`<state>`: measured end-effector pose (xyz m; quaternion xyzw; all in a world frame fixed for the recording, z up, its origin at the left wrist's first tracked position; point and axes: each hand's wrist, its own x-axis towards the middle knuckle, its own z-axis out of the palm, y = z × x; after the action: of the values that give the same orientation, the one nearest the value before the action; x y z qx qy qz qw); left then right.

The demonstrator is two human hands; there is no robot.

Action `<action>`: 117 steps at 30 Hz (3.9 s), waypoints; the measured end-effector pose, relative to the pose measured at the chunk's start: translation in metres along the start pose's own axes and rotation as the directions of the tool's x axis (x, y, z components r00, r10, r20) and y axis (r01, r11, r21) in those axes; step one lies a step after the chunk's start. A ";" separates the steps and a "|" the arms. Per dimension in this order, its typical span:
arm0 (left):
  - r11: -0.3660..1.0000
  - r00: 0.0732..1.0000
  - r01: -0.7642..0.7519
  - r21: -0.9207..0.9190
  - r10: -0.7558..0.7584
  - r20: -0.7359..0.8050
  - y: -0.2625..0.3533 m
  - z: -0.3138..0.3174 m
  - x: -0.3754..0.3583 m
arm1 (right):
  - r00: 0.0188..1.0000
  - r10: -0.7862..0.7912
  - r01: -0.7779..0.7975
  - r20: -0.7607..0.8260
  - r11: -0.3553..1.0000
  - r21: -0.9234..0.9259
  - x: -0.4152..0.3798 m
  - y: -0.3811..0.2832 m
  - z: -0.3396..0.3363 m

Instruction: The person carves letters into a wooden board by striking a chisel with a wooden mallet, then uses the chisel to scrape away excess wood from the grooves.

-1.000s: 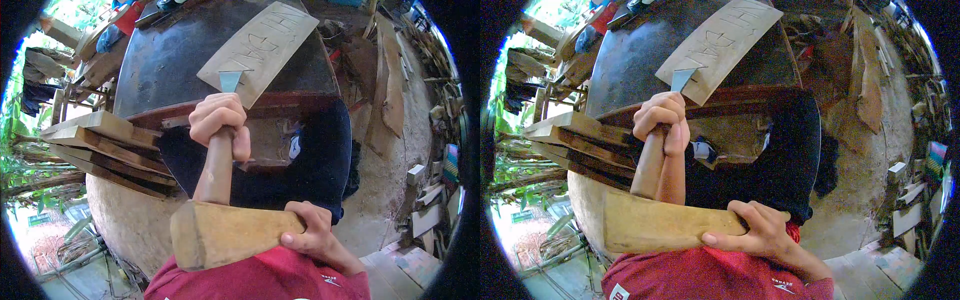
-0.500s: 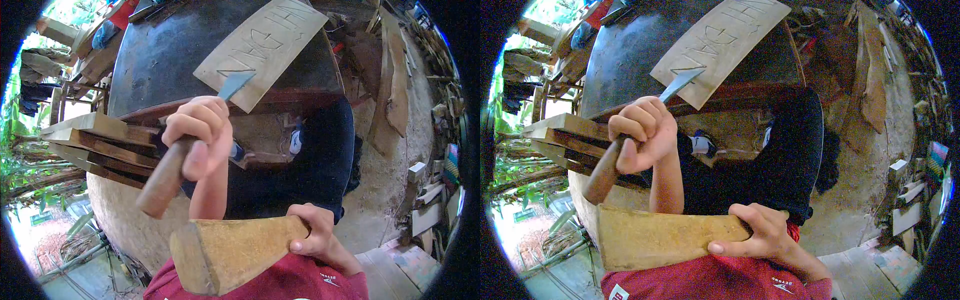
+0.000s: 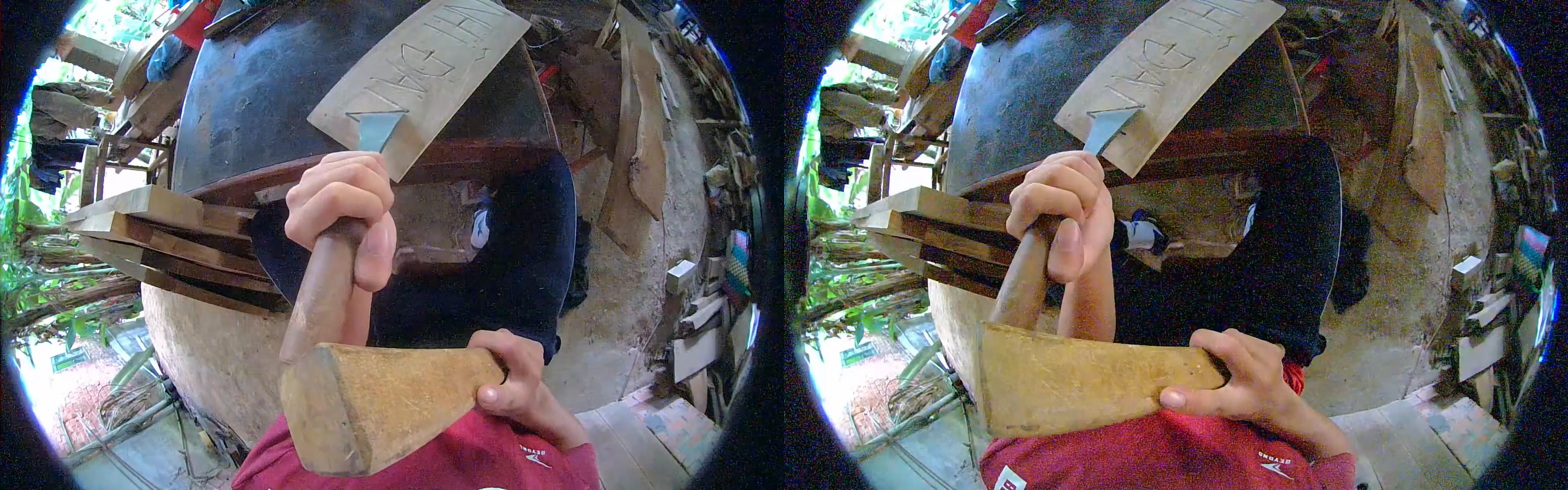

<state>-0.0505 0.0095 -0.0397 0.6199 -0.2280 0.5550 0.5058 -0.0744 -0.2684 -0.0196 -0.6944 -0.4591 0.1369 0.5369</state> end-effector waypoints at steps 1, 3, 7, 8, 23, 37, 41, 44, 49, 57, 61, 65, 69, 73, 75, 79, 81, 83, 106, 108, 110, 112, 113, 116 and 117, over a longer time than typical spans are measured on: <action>1.000 1.000 0.006 0.006 -0.006 0.005 0.000 0.000 0.000 | 1.000 0.011 -0.011 -0.004 1.000 0.016 -0.002 0.001 0.000; 1.000 1.000 0.016 0.014 -0.017 0.014 0.001 0.000 0.001 | 0.999 0.037 -0.037 0.004 0.999 0.025 -0.005 0.002 0.000; 0.999 0.999 0.032 0.010 -0.032 -0.001 0.002 0.005 -0.001 | 0.999 0.037 -0.038 0.033 0.999 0.029 -0.003 0.001 -0.003; 0.999 0.999 0.035 0.006 -0.035 -0.013 0.002 0.006 -0.001 | 0.999 0.037 -0.038 0.028 0.998 0.043 -0.004 0.002 -0.002; 1.000 1.000 0.000 -0.009 0.000 0.002 -0.003 0.010 0.000 | 0.998 0.056 -0.056 0.014 0.997 0.058 -0.009 0.004 0.000; 0.999 0.999 -0.032 0.013 0.033 -0.016 -0.006 0.011 -0.003 | 0.999 0.029 -0.030 -0.016 0.999 -0.020 -0.004 -0.005 0.003; 0.996 0.997 -0.015 0.085 0.021 -0.071 -0.005 0.017 -0.002 | 0.998 -0.044 0.044 -0.033 0.999 0.005 -0.005 -0.012 0.004; 0.991 0.994 -0.010 0.133 0.024 -0.103 -0.005 0.022 -0.002 | 0.999 0.023 -0.023 -0.037 1.000 0.011 -0.008 -0.017 0.004; 0.990 0.997 -0.031 0.137 0.040 -0.065 -0.003 0.023 -0.002 | 0.996 -0.085 0.083 -0.013 0.990 -0.117 -0.003 -0.016 0.001; 0.993 0.998 -0.042 0.110 0.046 -0.040 -0.005 0.017 -0.001 | 0.999 0.000 -0.004 -0.054 0.997 -0.074 -0.007 -0.012 0.005; 0.991 0.999 -0.043 0.127 0.045 -0.010 -0.003 0.019 0.001 | 0.999 -0.008 0.005 -0.033 0.994 -0.111 -0.007 -0.012 0.006; 0.986 0.996 -0.044 0.162 0.055 -0.067 -0.003 0.022 -0.003 | 1.000 0.004 -0.007 -0.031 0.996 -0.093 -0.007 -0.012 0.006; 0.989 0.997 -0.040 0.145 0.049 -0.057 -0.002 0.021 -0.004 | 0.999 0.023 -0.025 -0.035 0.997 -0.069 -0.006 -0.013 0.005; 0.992 0.997 -0.044 0.115 0.050 -0.054 -0.003 0.017 -0.005 | 0.999 0.040 -0.041 -0.015 0.997 -0.073 -0.007 -0.013 0.004; 0.994 0.998 -0.041 0.102 0.046 -0.046 -0.003 0.016 -0.005 | 1.000 0.024 -0.023 0.002 0.995 -0.094 -0.005 -0.015 0.003; 0.991 0.995 -0.080 0.107 0.086 -0.054 -0.005 0.017 -0.005 | 1.000 0.018 -0.018 0.004 0.994 -0.103 -0.005 -0.015 0.003; 0.988 0.992 -0.111 0.108 0.117 -0.053 -0.006 0.021 -0.006 | 0.999 0.046 -0.046 -0.003 0.995 -0.089 -0.009 -0.015 0.005; 0.985 0.987 -0.146 0.092 0.151 -0.049 -0.008 0.023 -0.007 | 0.999 0.042 -0.042 -0.006 0.994 -0.103 -0.010 -0.015 0.006; 0.989 0.993 -0.091 0.118 0.100 -0.066 -0.009 0.020 -0.006 | 0.997 0.072 -0.073 -0.012 0.994 -0.086 -0.013 -0.016 0.011; 0.988 0.991 -0.111 0.111 0.118 -0.063 -0.012 0.018 -0.006 | 0.999 -0.026 0.030 0.021 0.981 -0.193 -0.015 -0.010 0.009; 0.988 0.991 -0.104 0.113 0.112 -0.071 -0.012 0.019 -0.007 | 0.987 -0.154 0.159 0.038 0.940 -0.301 -0.017 -0.001 0.009; 0.988 0.992 -0.101 0.115 0.109 -0.065 -0.012 0.019 -0.007 | 0.983 -0.179 0.181 0.041 0.917 -0.356 -0.017 -0.002 0.008; 0.989 0.992 -0.103 0.110 0.110 -0.055 -0.012 0.018 -0.007 | 0.982 -0.186 0.187 0.040 0.905 -0.382 -0.018 -0.003 0.008; 0.988 0.992 -0.115 0.103 0.119 -0.037 -0.015 0.018 -0.007 | 0.980 -0.200 0.193 0.023 0.904 -0.381 -0.018 -0.002 0.011; 0.987 0.992 -0.118 0.106 0.122 -0.032 -0.015 0.017 -0.008 | 0.983 -0.183 0.178 0.021 0.913 -0.367 -0.019 -0.002 0.011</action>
<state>-0.0325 -0.0018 -0.0501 0.6197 -0.2257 0.6073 0.4429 -0.0934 -0.2762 -0.0280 -0.7382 -0.5351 -0.0064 0.4108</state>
